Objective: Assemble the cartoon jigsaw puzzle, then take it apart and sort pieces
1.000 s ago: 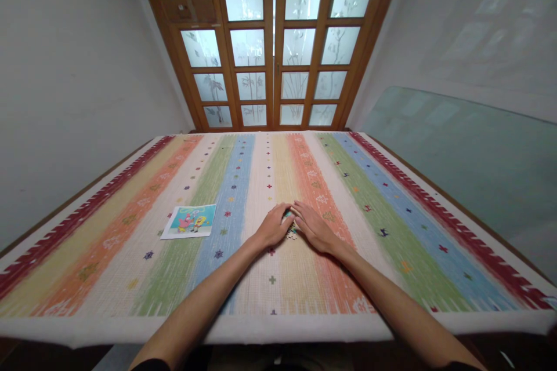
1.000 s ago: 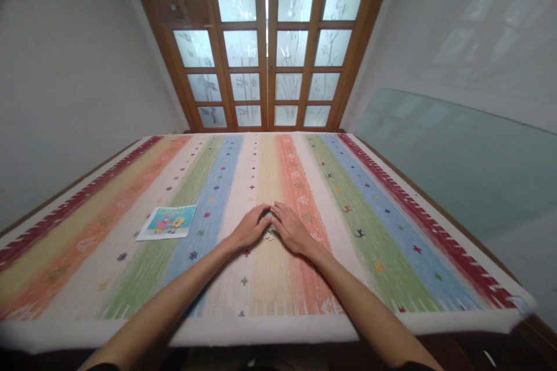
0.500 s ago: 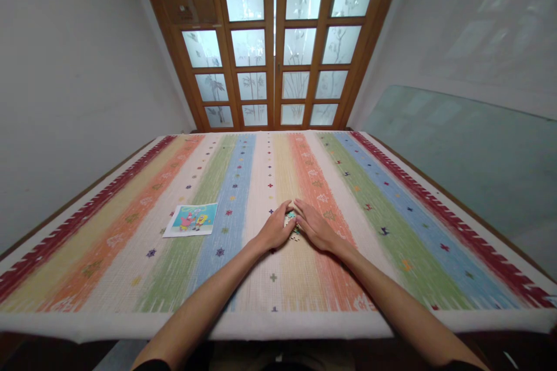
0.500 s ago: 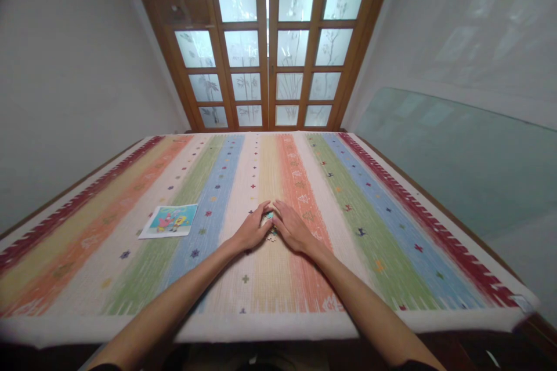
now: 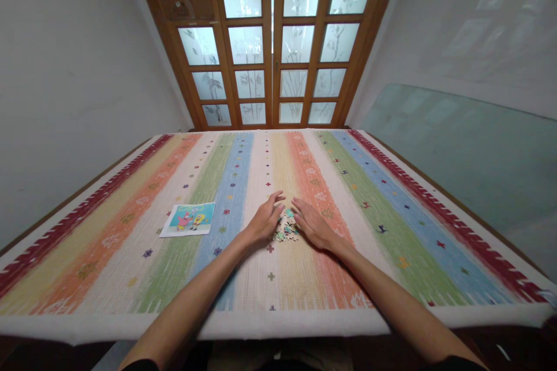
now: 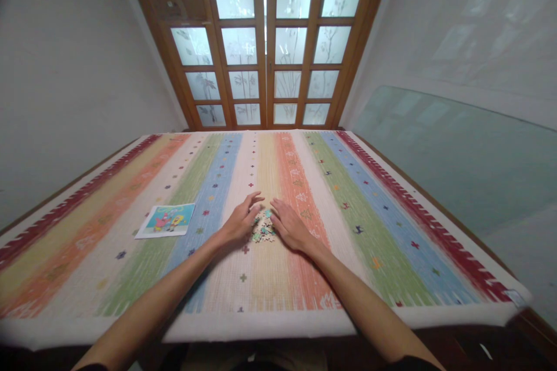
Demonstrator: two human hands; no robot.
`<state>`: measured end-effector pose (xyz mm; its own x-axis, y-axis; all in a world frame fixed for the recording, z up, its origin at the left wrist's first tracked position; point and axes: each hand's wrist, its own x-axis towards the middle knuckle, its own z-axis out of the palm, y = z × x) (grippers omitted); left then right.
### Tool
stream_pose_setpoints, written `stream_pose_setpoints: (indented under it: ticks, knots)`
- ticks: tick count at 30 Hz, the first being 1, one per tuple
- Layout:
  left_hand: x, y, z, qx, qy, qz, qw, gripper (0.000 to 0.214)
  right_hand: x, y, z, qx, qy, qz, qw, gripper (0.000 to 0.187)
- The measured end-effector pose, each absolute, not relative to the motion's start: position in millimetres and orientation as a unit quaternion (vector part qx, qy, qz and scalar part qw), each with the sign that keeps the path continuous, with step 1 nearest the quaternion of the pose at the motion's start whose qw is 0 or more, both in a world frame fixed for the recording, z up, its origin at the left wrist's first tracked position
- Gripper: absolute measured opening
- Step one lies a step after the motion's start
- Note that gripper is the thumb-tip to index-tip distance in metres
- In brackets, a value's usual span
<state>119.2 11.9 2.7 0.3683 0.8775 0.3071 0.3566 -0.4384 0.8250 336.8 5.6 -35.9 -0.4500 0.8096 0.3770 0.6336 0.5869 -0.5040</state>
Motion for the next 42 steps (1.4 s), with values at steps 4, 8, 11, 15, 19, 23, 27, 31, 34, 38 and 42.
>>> stream_pose_setpoints:
  ticks: [4,8,11,15,19,23,27,31,34,38,42]
  knots:
    - [96,20,24,0.756,0.407,0.410,0.307,0.040,338,6,-35,-0.415,-0.853,0.126,0.290,0.057]
    - [76,21,33,0.791,0.424,0.379,0.227,0.032,337,4,-32,-0.407,-0.863,0.108,0.280,0.054]
    - [63,17,29,0.810,0.412,0.357,0.215,0.022,335,1,-29,-0.405,-0.868,0.094,0.272,0.054]
    - [52,2,14,0.856,0.379,0.288,0.204,0.018,332,-2,-27,-0.403,-0.869,0.088,0.273,0.053]
    - [47,-15,3,0.864,0.377,0.272,0.193,0.024,332,-3,-27,-0.399,-0.871,0.092,0.271,0.053]
    - [49,-20,1,0.866,0.384,0.267,0.179,0.019,333,-3,-26,-0.401,-0.871,0.090,0.267,0.053]
    - [51,-18,1,0.866,0.381,0.271,0.175,0.013,333,-3,-25,-0.398,-0.874,0.086,0.265,0.052]
    - [51,-18,0,0.860,0.389,0.276,0.184,0.010,333,-4,-25,-0.397,-0.875,0.084,0.265,0.052]
    - [49,-17,0,0.857,0.387,0.288,0.182,0.009,333,-3,-26,-0.399,-0.874,0.083,0.264,0.053]
    - [39,-6,2,0.841,0.418,0.319,0.131,0.010,333,-3,-26,-0.400,-0.874,0.080,0.263,0.053]
    - [22,14,-2,0.804,0.486,0.338,0.054,0.015,334,-2,-28,-0.401,-0.875,0.076,0.261,0.054]
